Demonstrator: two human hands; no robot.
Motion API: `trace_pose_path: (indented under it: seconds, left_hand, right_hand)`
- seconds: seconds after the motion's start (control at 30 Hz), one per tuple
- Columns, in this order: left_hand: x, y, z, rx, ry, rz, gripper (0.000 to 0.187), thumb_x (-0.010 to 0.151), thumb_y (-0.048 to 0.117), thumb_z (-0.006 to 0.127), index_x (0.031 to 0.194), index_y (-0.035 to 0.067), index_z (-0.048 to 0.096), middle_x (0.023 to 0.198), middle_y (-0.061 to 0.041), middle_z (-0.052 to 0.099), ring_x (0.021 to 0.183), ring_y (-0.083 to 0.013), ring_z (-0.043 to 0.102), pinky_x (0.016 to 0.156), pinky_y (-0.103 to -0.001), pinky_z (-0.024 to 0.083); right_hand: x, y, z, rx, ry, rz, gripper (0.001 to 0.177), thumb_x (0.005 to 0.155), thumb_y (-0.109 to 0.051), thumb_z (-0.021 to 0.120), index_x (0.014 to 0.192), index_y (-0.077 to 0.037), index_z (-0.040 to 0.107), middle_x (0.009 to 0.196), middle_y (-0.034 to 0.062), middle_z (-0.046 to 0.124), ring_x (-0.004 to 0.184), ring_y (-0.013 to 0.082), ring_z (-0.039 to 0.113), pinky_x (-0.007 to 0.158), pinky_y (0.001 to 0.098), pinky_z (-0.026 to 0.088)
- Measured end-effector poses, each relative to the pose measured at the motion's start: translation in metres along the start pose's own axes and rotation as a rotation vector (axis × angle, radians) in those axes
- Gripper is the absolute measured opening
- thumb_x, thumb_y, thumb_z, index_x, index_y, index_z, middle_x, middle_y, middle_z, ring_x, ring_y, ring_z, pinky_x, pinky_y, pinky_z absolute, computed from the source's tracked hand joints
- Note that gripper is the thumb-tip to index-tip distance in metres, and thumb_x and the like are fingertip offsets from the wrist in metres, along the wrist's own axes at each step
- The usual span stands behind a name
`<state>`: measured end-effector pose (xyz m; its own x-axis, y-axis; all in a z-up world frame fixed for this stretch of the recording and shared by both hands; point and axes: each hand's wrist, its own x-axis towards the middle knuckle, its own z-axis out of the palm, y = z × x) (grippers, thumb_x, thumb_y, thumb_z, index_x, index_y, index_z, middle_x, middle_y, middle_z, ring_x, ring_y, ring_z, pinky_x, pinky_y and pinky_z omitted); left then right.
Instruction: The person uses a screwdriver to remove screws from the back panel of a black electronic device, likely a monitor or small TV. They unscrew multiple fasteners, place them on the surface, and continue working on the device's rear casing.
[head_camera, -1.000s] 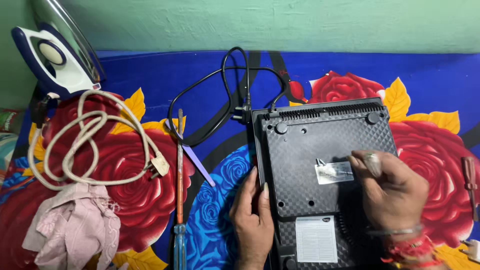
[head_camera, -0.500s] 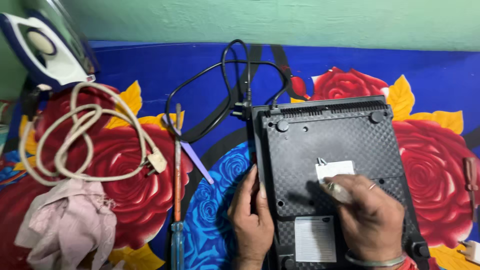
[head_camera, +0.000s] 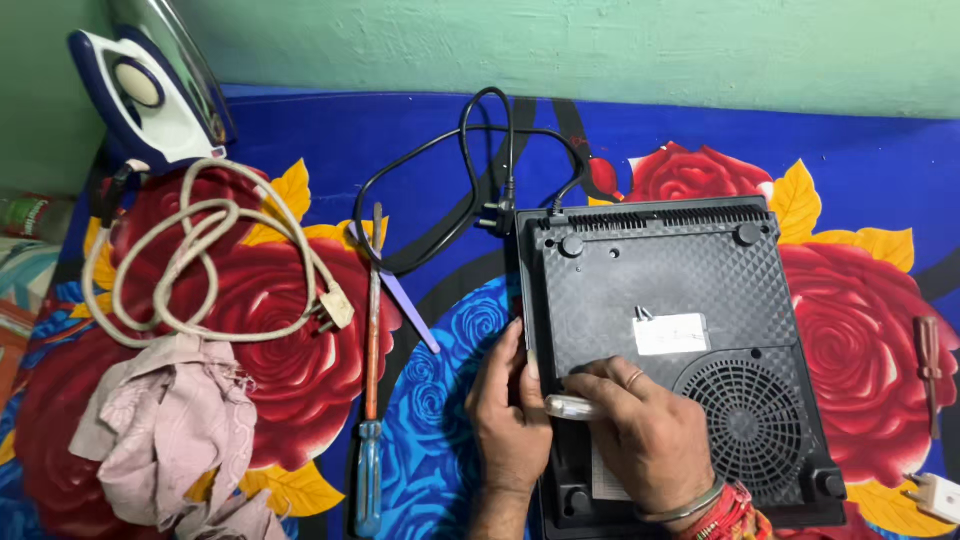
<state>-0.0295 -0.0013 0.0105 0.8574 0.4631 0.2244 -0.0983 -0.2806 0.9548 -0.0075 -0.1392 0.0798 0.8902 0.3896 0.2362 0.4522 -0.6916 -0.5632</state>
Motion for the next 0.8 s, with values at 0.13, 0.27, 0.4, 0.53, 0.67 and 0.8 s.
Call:
trace_pose_path:
  seconds: [0.13,0.27,0.4,0.53,0.67,0.8]
  left_hand:
    - [-0.001,0.000,0.001,-0.059,0.010,0.006,0.037,0.099,0.001,0.060,0.136,0.000,0.060,0.123,-0.017,0.074,0.109,-0.0274,0.077,0.090,-0.036,0.063]
    - [-0.001,-0.002,0.000,-0.023,0.008,0.011,0.039,0.098,0.000,0.060,0.136,0.000,0.061,0.122,-0.018,0.074,0.109,-0.0274,0.077,0.091,-0.036,0.063]
    - [-0.002,-0.003,0.000,0.022,0.008,0.000,0.042,0.094,-0.002,0.061,0.136,-0.001,0.061,0.123,-0.019,0.074,0.110,-0.0286,0.075,0.091,-0.037,0.062]
    - [-0.003,-0.003,0.001,-0.011,0.011,-0.003,0.041,0.095,-0.002,0.060,0.136,-0.001,0.061,0.121,-0.018,0.074,0.109,-0.0276,0.076,0.091,-0.036,0.062]
    - [-0.002,-0.003,0.001,-0.020,0.009,-0.007,0.041,0.095,-0.002,0.061,0.136,0.000,0.061,0.121,-0.017,0.075,0.109,-0.0267,0.077,0.092,-0.035,0.062]
    - [-0.002,-0.004,0.002,-0.038,0.014,-0.016,0.040,0.095,-0.001,0.062,0.135,-0.001,0.062,0.121,-0.017,0.075,0.107,-0.0260,0.078,0.091,-0.035,0.062]
  right_hand:
    - [0.002,-0.003,0.002,-0.029,0.031,-0.044,0.028,0.073,-0.007,0.073,0.100,-0.015,0.075,0.100,-0.0002,0.074,0.075,0.0245,0.074,0.060,0.0347,0.058]
    - [0.005,-0.003,0.004,-0.019,-0.021,0.063,0.017,0.076,-0.012,0.077,0.093,-0.015,0.077,0.092,-0.0001,0.073,0.072,0.0255,0.073,0.059,0.0361,0.057]
    - [0.008,0.001,0.006,0.014,-0.034,0.117,0.013,0.075,-0.016,0.081,0.087,-0.013,0.077,0.088,0.0015,0.073,0.073,0.0261,0.073,0.062,0.0366,0.057]
    - [0.008,0.005,0.004,0.116,-0.058,0.198,0.019,0.066,-0.010,0.082,0.085,-0.012,0.077,0.087,0.0010,0.074,0.077,0.0246,0.074,0.065,0.0347,0.057]
    - [0.010,0.008,0.003,0.149,-0.089,0.230,0.021,0.065,-0.006,0.081,0.085,-0.012,0.078,0.087,0.0005,0.075,0.077,0.0226,0.075,0.066,0.0327,0.057]
    - [0.010,0.007,0.001,0.208,-0.100,0.272,0.021,0.065,-0.004,0.080,0.084,-0.011,0.078,0.086,-0.0002,0.075,0.076,0.0205,0.076,0.066,0.0320,0.058]
